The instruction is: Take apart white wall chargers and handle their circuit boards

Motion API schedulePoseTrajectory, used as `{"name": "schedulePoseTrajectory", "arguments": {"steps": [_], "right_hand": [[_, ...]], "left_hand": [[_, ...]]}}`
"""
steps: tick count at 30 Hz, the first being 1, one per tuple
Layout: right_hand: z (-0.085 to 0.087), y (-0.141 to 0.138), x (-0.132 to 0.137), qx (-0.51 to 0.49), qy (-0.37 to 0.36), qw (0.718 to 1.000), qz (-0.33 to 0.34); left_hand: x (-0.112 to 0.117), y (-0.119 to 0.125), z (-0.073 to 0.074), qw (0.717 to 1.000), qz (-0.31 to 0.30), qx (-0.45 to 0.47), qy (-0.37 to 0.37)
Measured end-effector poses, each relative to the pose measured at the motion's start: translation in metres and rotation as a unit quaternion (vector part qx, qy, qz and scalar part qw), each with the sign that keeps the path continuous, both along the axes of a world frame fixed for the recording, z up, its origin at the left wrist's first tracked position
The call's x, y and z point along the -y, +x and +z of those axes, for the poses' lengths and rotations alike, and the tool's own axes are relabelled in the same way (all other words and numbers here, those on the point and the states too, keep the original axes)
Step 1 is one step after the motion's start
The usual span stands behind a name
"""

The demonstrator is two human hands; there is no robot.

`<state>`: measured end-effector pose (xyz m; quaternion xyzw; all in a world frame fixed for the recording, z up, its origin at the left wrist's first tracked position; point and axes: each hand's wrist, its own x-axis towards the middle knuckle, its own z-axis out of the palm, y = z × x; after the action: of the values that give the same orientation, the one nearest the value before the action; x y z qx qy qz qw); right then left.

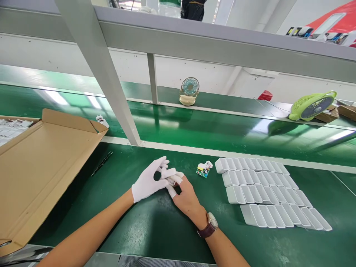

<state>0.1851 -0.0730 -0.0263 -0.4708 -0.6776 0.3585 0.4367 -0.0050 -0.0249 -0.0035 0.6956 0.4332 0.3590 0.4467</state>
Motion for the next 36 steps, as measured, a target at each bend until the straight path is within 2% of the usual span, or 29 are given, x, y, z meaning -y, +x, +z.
{"name": "schedulePoseTrajectory", "arguments": {"steps": [3,6,9,15,20,23,26,28,32,34,36], "right_hand": [[-0.008,0.004,0.002,0.154,0.106,0.982,0.005],[-0.014,0.006,0.003,0.199,0.142,0.97,0.0],[-0.016,0.007,0.003,0.216,0.151,0.965,-0.001],[-0.017,0.008,0.006,0.255,0.114,0.96,-0.005],[-0.019,0.011,0.005,0.302,0.145,0.942,0.011],[-0.014,0.012,0.005,0.282,0.183,0.942,-0.02],[-0.009,0.014,0.004,0.239,0.201,0.948,-0.058],[-0.008,0.014,0.004,0.252,0.188,0.948,-0.047],[-0.011,0.014,0.004,0.271,0.131,0.953,-0.002],[-0.013,0.013,0.004,0.2,0.095,0.975,-0.01],[-0.013,0.011,0.003,0.041,0.023,0.998,-0.032]], "left_hand": [[-0.008,-0.008,0.0,0.998,-0.058,-0.012,-0.021],[-0.014,-0.015,0.002,0.996,-0.073,0.013,-0.051],[-0.017,-0.018,0.005,0.992,-0.083,0.034,-0.092],[-0.021,-0.022,0.008,0.987,-0.108,0.013,-0.12],[-0.021,-0.021,0.009,0.983,-0.109,0.036,-0.14],[-0.023,-0.022,0.013,0.981,-0.09,0.086,-0.147],[-0.025,-0.024,0.015,0.984,-0.073,0.122,-0.11],[-0.025,-0.026,0.015,0.985,-0.066,0.132,-0.092],[-0.024,-0.025,0.011,0.985,-0.06,0.119,-0.106],[-0.023,-0.022,0.008,0.988,-0.057,0.103,-0.1],[-0.02,-0.017,0.004,0.993,-0.049,0.082,-0.064]]}}
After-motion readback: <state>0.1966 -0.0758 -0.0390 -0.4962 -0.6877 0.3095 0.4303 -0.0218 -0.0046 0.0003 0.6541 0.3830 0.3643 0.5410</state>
